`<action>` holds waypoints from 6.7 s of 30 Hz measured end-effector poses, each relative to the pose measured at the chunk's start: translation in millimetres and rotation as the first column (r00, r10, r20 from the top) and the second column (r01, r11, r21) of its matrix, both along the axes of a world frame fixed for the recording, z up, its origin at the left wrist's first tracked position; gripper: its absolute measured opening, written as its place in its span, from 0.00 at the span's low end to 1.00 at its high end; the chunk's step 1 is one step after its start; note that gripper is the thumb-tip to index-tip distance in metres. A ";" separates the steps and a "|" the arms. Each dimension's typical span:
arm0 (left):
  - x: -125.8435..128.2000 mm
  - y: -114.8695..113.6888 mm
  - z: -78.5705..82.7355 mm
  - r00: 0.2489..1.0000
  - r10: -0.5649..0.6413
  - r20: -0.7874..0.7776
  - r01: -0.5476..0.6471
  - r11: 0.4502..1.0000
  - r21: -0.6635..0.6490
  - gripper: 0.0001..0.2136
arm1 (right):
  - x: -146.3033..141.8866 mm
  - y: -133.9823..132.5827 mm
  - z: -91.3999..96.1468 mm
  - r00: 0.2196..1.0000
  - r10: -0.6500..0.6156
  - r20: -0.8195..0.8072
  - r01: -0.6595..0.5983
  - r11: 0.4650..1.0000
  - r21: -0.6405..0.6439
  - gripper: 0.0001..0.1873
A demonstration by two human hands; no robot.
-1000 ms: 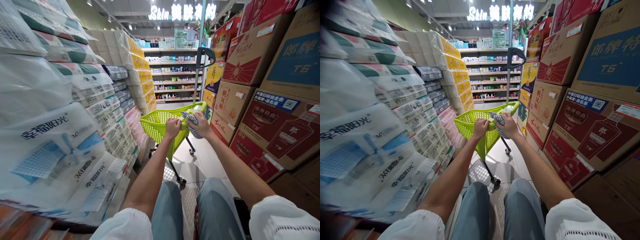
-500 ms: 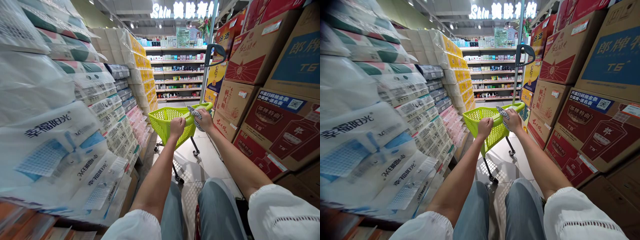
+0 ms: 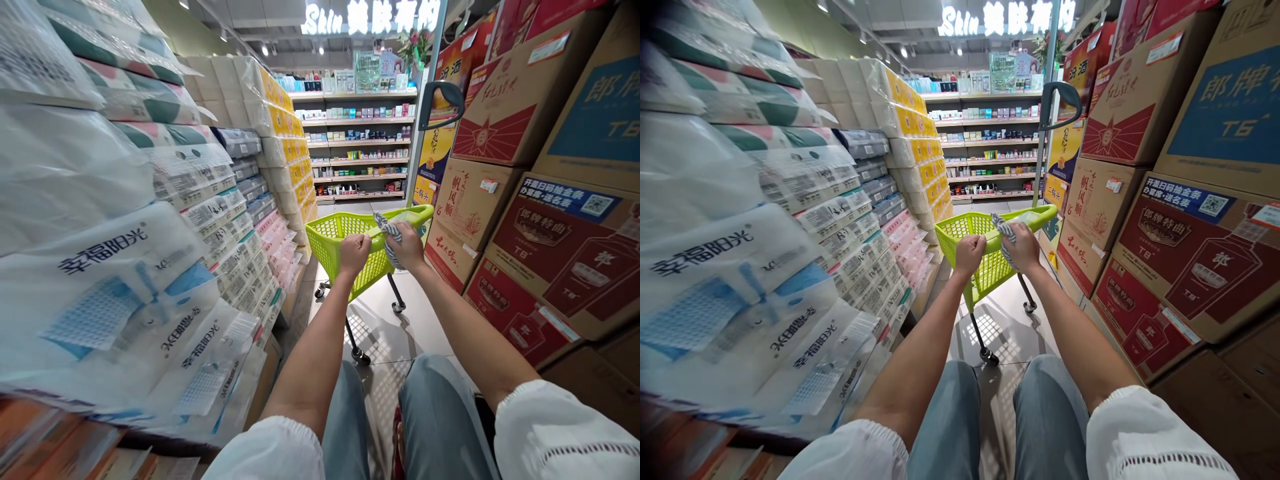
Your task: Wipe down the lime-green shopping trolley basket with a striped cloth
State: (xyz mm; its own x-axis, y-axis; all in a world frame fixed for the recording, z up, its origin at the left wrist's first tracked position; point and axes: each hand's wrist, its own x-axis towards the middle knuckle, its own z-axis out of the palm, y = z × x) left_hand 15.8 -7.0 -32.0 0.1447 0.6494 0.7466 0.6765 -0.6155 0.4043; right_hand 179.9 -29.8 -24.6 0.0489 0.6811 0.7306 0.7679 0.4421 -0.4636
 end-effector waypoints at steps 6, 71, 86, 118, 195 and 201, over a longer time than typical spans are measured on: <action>0.2 1.9 -0.8 1.000 0.000 0.029 0.000 1.000 0.001 0.19 | -23.9 -10.9 -1.9 1.000 -0.012 0.028 0.012 1.000 0.012 0.18; -48.6 -11.0 29.7 0.814 0.353 -0.461 -0.380 0.924 0.035 0.25 | -68.1 -14.5 40.7 0.931 -0.259 0.256 0.307 0.936 -0.169 0.20; -73.6 -6.3 30.4 0.827 0.339 -0.449 -0.341 0.937 0.081 0.28 | -41.4 -15.0 43.1 0.929 -0.303 0.212 0.344 0.920 -0.190 0.19; -4.2 -1.9 39.5 0.864 0.251 -0.437 -0.273 0.962 0.013 0.19 | -50.1 -22.7 37.9 0.927 -0.343 0.153 0.371 0.900 -0.228 0.22; -10.2 -28.0 27.8 0.916 0.163 -0.366 -0.150 0.987 0.063 0.23 | 9.7 18.7 -0.8 0.990 0.021 -0.143 -0.038 0.992 -0.118 0.16; -15.2 -23.2 25.6 0.905 0.201 -0.374 -0.186 0.980 0.076 0.21 | -7.4 -0.4 2.8 0.989 0.078 -0.128 -0.084 0.996 -0.042 0.14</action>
State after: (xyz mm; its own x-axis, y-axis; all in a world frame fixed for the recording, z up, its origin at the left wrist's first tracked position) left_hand 0.6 -30.3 -6.4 0.2955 0.6658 0.6851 0.8813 -0.4668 0.0736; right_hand 172.5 -30.2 -21.9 0.0818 0.7201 0.6890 0.6643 0.4760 -0.5763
